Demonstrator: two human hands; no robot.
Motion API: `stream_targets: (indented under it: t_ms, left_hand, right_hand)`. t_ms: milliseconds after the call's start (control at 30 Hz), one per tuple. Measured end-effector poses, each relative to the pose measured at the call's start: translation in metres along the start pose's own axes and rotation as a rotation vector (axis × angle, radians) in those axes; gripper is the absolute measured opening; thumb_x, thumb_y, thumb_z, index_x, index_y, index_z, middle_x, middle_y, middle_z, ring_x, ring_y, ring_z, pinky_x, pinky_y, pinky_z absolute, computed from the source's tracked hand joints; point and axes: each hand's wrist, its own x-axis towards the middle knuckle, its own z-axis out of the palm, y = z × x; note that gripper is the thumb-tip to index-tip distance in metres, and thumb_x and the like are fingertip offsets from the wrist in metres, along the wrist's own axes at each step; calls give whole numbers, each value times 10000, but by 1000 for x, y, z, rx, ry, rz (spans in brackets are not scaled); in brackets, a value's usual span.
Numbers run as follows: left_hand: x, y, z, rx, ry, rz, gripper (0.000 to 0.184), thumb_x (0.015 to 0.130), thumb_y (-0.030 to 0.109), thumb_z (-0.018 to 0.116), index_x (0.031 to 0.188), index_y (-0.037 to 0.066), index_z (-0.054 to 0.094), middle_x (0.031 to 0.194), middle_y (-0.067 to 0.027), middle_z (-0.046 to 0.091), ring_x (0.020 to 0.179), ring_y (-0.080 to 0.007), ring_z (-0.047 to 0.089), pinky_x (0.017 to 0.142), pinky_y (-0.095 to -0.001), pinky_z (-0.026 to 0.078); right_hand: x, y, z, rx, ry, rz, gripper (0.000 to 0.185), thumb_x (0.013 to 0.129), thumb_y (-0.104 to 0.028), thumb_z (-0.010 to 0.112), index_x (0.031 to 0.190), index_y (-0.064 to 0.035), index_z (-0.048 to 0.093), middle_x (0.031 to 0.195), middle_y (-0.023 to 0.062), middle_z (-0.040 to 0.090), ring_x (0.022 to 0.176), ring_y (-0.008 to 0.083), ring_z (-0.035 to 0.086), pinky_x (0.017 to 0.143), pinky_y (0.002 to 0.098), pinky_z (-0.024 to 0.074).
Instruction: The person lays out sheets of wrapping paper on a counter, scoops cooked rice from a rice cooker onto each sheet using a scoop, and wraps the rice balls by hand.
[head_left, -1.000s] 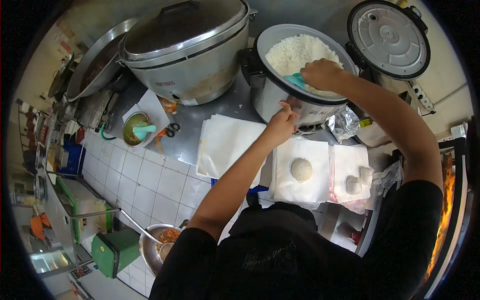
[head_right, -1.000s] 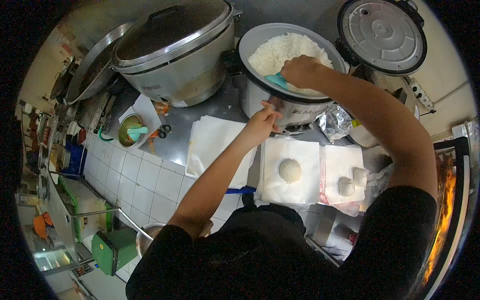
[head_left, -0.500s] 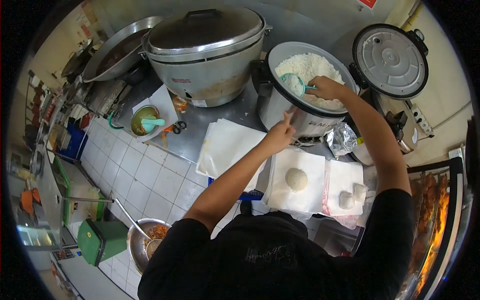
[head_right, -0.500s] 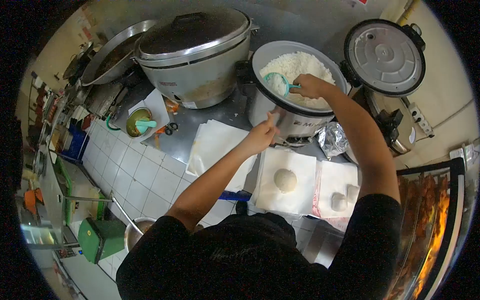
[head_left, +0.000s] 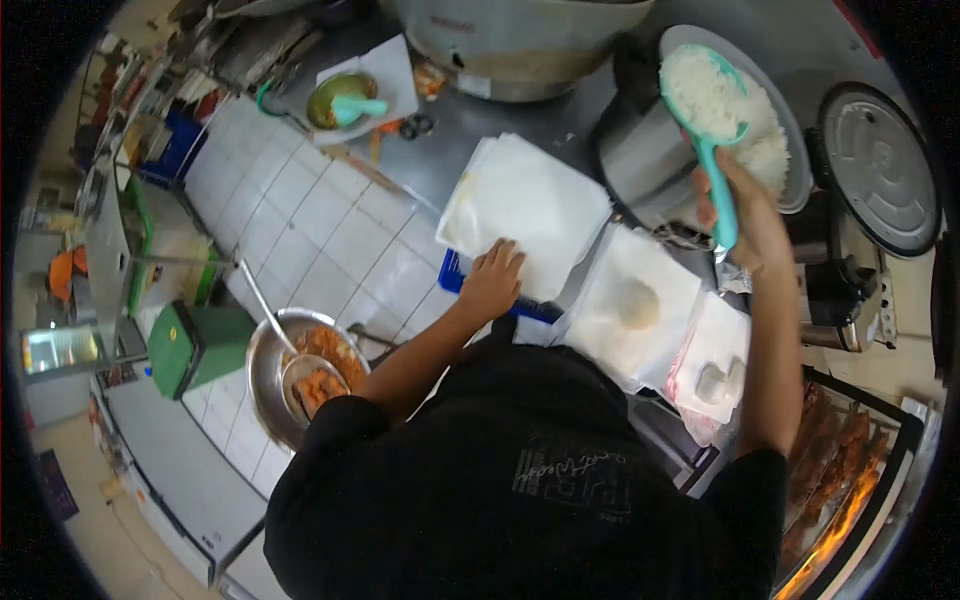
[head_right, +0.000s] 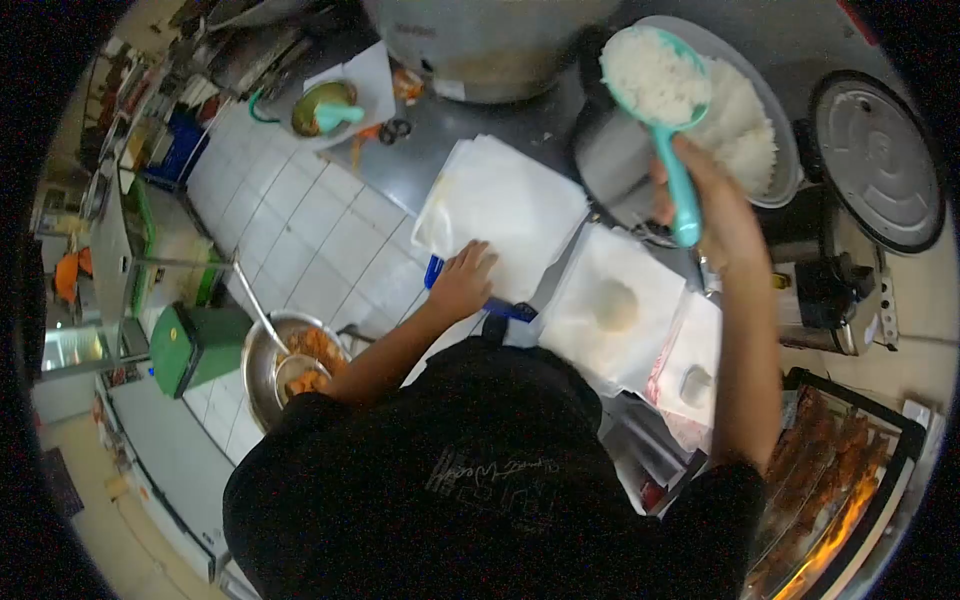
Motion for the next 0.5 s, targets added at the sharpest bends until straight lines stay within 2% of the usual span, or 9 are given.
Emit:
stream_targets:
  t_ms: [67, 100, 133, 233, 333, 433, 500]
  left_hand:
    - [-4, 5, 0, -18, 31, -22, 453, 837, 192, 653, 1252, 42, 555, 1322, -153, 520, 1280, -322, 490, 1016, -453, 428]
    - [-4, 9, -3, -16, 38, -37, 437, 839, 193, 652, 1238, 38, 564, 1293, -144, 537, 1259, -310, 505, 1015, -449, 428]
    - [-3, 10, -5, -9, 47, -47, 422, 841, 194, 651, 1224, 33, 574, 1263, -136, 555, 1239, -297, 520, 1014, -446, 429]
    - [-6, 9, -1, 44, -2, -61, 425, 843, 171, 632, 1240, 31, 570, 1244, -118, 557, 1232, -288, 523, 1023, -451, 425]
    - [-7, 1, 6, 47, 28, -13, 409, 826, 153, 617, 1207, 8, 589, 1214, -118, 575, 1199, -290, 547, 1015, -427, 440]
    - [-5, 1, 6, 114, 34, 29, 401, 815, 135, 592, 1191, -4, 600, 1186, -125, 584, 1188, -292, 557, 996, -391, 461]
    - [4, -2, 0, 89, 3, 14, 397, 811, 122, 573, 1184, -12, 602, 1186, -128, 580, 1196, -292, 556, 992, -380, 472]
  right_hand:
    - [1, 66, 15, 437, -9, 166, 258, 1022, -323, 538, 1078, -71, 533, 840, 26, 563, 599, 85, 503, 497, 230, 461]
    - [3, 102, 23, 590, -103, 212, 241, 1027, -317, 530, 1112, -92, 526, 847, 28, 564, 617, 85, 503, 480, 225, 446]
    - [11, 128, 32, 610, -104, 217, 230, 1028, -289, 524, 1185, -121, 514, 835, 32, 561, 594, 99, 505, 480, 229, 443]
    - [29, 196, 58, 681, -109, 236, 376, 1031, -204, 504, 1405, -209, 478, 798, 43, 554, 526, 141, 510, 480, 243, 436]
    - [67, 272, 71, -1007, 233, -386, 636, 972, -135, 552, 1533, -328, 323, 811, 88, 594, 530, 216, 605, 503, 311, 512]
    - [67, 304, 71, -1662, 129, -480, 775, 899, -85, 571, 1558, -334, 249, 856, 97, 629, 642, 268, 691, 536, 373, 569]
    - [76, 308, 65, -1645, 131, -509, 816, 857, -75, 580, 1549, -364, 260, 815, 94, 635, 598, 258, 675, 501, 389, 570]
